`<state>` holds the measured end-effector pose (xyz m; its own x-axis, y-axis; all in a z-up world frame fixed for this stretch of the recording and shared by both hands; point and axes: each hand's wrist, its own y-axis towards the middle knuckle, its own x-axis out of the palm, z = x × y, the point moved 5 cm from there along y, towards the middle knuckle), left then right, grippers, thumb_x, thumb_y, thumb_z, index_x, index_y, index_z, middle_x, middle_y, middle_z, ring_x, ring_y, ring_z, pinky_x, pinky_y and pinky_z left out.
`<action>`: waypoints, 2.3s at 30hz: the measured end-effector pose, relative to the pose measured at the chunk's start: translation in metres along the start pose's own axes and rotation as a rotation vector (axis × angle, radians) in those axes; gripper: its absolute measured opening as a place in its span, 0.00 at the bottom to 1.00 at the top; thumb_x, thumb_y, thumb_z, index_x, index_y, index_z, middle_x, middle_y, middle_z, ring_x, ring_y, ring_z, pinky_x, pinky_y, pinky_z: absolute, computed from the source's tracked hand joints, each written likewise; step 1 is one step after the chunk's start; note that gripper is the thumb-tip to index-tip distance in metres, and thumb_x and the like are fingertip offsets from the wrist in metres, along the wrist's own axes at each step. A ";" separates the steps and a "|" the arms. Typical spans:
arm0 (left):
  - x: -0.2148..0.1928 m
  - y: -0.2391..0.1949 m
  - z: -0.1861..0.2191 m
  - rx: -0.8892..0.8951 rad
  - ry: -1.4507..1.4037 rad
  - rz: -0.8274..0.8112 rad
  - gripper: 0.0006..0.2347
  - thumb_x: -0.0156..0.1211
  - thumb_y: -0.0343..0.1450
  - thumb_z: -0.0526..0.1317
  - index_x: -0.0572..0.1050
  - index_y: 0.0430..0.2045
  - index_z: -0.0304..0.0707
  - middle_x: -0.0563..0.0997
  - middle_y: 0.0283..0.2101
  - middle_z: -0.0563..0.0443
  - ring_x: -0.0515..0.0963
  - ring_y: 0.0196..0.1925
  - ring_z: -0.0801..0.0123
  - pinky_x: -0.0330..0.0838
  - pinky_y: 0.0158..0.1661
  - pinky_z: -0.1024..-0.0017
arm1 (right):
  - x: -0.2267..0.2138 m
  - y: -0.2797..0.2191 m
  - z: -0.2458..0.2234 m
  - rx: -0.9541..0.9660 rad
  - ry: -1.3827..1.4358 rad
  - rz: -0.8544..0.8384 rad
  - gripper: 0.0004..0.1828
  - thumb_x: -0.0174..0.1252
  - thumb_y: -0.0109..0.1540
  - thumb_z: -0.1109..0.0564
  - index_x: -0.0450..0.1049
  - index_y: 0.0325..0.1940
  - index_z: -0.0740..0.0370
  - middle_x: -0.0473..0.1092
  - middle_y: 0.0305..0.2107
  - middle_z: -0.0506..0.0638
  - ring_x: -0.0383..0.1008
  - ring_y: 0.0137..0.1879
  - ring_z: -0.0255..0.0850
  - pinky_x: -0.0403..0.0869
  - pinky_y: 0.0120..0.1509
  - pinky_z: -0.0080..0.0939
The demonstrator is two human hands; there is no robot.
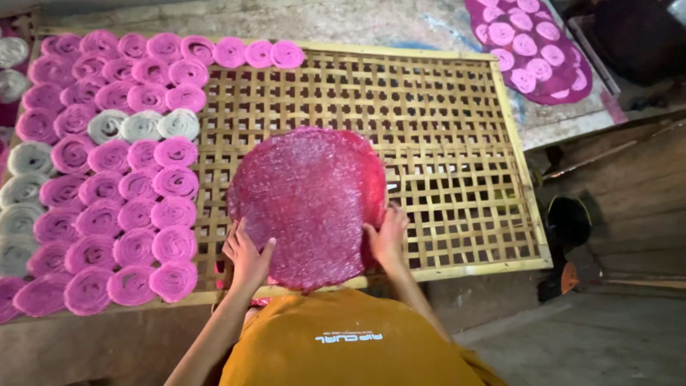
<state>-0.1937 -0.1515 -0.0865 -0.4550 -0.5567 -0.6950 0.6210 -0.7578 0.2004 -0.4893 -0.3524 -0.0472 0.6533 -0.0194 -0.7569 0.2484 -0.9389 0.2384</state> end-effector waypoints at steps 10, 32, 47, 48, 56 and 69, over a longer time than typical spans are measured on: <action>-0.022 0.007 0.030 -0.164 -0.149 0.129 0.38 0.68 0.66 0.38 0.51 0.70 0.37 0.46 0.72 0.29 0.46 0.73 0.40 0.38 0.69 0.43 | -0.050 0.074 -0.087 0.468 0.966 -0.445 0.29 0.62 0.57 0.61 0.70 0.64 0.64 0.77 0.52 0.57 0.79 0.57 0.52 0.76 0.64 0.53; -0.272 -0.019 -0.087 -0.164 -0.119 0.559 0.25 0.65 0.63 0.30 0.68 0.57 0.42 0.61 0.63 0.35 0.57 0.70 0.44 0.50 0.67 0.46 | 0.013 0.090 -0.009 0.591 0.678 0.599 0.33 0.61 0.64 0.64 0.57 0.71 0.57 0.61 0.61 0.62 0.67 0.61 0.57 0.74 0.60 0.63; -0.622 -0.120 -0.324 -0.219 -0.197 0.628 0.17 0.60 0.69 0.32 0.72 0.53 0.38 0.70 0.58 0.40 0.67 0.62 0.50 0.62 0.62 0.58 | 0.360 -0.042 -0.660 -0.507 1.118 -0.393 0.18 0.57 0.69 0.59 0.67 0.63 0.60 0.69 0.47 0.48 0.67 0.43 0.33 0.70 0.48 0.34; -0.638 -0.124 -0.336 -0.236 -0.222 0.613 0.16 0.59 0.70 0.32 0.72 0.53 0.37 0.71 0.57 0.41 0.68 0.61 0.51 0.63 0.61 0.59 | 0.376 -0.056 -0.689 -0.513 1.039 -0.469 0.17 0.58 0.68 0.59 0.69 0.62 0.61 0.68 0.44 0.47 0.66 0.42 0.33 0.68 0.47 0.33; -0.725 -0.047 -0.434 -0.251 -0.264 0.507 0.14 0.58 0.70 0.34 0.74 0.51 0.36 0.76 0.50 0.43 0.79 0.51 0.57 0.74 0.49 0.64 | 0.515 -0.055 -0.884 -0.837 0.652 -0.603 0.10 0.60 0.65 0.58 0.78 0.49 0.63 0.77 0.39 0.52 0.78 0.45 0.39 0.75 0.51 0.39; -0.816 0.298 -0.754 -0.500 0.138 0.499 0.21 0.60 0.66 0.37 0.69 0.54 0.31 0.74 0.54 0.28 0.74 0.56 0.38 0.71 0.54 0.52 | 0.752 0.065 -1.011 -0.602 0.000 -0.374 0.18 0.64 0.63 0.43 0.81 0.38 0.61 0.78 0.39 0.63 0.78 0.48 0.61 0.75 0.52 0.60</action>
<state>0.8439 0.3338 0.0197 0.0232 -0.7229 -0.6905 0.9669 -0.1594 0.1994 0.7406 -0.0803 0.0144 0.4465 0.2671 -0.8540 0.8085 -0.5293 0.2572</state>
